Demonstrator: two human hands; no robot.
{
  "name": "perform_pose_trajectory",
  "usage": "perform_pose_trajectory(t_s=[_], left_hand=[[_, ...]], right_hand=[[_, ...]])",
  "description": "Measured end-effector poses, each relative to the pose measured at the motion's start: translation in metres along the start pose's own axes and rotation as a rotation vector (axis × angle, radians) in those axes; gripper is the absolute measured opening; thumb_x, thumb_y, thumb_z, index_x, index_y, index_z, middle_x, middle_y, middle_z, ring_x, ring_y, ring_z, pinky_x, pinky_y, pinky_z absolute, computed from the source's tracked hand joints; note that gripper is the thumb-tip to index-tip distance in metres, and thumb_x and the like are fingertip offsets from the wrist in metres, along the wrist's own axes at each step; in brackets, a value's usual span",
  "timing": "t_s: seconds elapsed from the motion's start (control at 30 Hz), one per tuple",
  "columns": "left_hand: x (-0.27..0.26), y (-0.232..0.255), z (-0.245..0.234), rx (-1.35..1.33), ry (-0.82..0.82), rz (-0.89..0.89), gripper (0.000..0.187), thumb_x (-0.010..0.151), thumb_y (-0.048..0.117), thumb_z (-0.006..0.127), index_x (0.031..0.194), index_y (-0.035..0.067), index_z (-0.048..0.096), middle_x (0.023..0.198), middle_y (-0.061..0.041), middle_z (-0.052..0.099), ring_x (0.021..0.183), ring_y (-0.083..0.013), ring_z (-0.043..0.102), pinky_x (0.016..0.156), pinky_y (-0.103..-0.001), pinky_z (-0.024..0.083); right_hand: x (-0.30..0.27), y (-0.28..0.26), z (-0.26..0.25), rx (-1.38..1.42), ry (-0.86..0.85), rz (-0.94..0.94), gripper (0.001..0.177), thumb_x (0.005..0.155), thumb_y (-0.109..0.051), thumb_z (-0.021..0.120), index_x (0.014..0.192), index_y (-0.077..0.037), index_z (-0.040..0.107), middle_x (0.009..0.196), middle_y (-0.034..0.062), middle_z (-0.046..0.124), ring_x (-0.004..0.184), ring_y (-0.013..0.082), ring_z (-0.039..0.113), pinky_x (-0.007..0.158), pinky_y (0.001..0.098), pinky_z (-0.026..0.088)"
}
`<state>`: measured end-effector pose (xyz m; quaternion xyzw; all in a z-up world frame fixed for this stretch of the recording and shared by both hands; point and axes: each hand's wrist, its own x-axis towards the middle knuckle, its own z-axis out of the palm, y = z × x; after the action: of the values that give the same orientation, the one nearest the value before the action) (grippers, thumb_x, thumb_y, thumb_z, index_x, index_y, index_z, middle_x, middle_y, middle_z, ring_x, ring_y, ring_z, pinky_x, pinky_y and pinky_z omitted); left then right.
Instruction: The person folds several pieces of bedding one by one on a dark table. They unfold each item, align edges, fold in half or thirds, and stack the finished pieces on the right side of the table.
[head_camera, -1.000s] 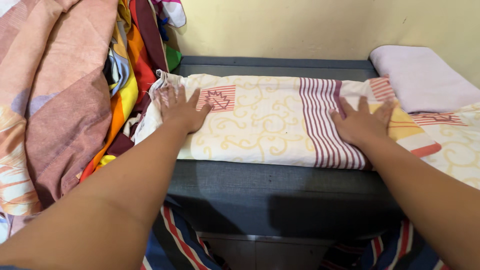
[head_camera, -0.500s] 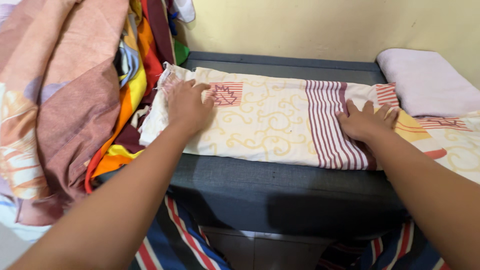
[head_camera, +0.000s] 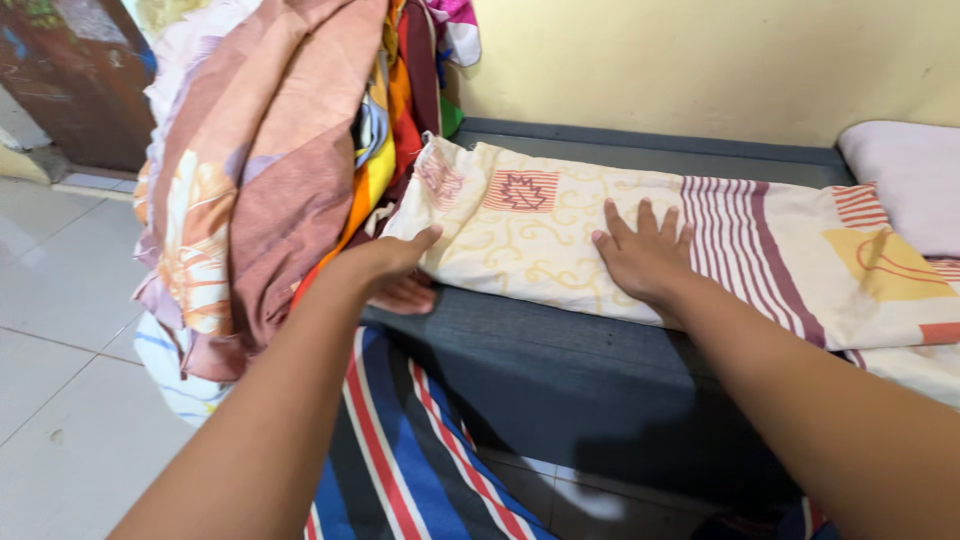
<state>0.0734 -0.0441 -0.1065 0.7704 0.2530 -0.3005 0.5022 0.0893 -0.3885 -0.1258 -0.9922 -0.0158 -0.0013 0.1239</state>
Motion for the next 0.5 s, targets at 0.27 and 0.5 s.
perform_pose_trajectory(t_s=[0.27, 0.5], left_hand=[[0.012, 0.016, 0.076, -0.839, 0.224, 0.468, 0.079, 0.084, 0.035, 0.083, 0.141, -0.002, 0.044, 0.128, -0.014, 0.066, 0.11, -0.0304, 0.07, 0.093, -0.048, 0.058], [0.024, 0.055, 0.09, -1.006, 0.324, 0.756, 0.047, 0.084, 0.007, 0.068, 0.13, 0.002, 0.061, 0.125, -0.013, 0.071, 0.107, -0.0245, 0.071, 0.093, -0.038, 0.055]], right_hand=[[-0.019, -0.015, 0.018, -0.048, 0.1, -0.06, 0.07, 0.1, -0.06, 0.026, 0.163, -0.034, 0.012, 0.168, 0.0202, 0.006, 0.152, 0.051, -0.002, 0.121, 0.0635, -0.001], [-0.015, -0.012, 0.013, 0.058, 0.006, 0.003, 0.067, 0.101, -0.059, 0.025, 0.163, -0.036, 0.016, 0.171, 0.0147, 0.006, 0.156, 0.0436, -0.003, 0.124, 0.0588, 0.0]])
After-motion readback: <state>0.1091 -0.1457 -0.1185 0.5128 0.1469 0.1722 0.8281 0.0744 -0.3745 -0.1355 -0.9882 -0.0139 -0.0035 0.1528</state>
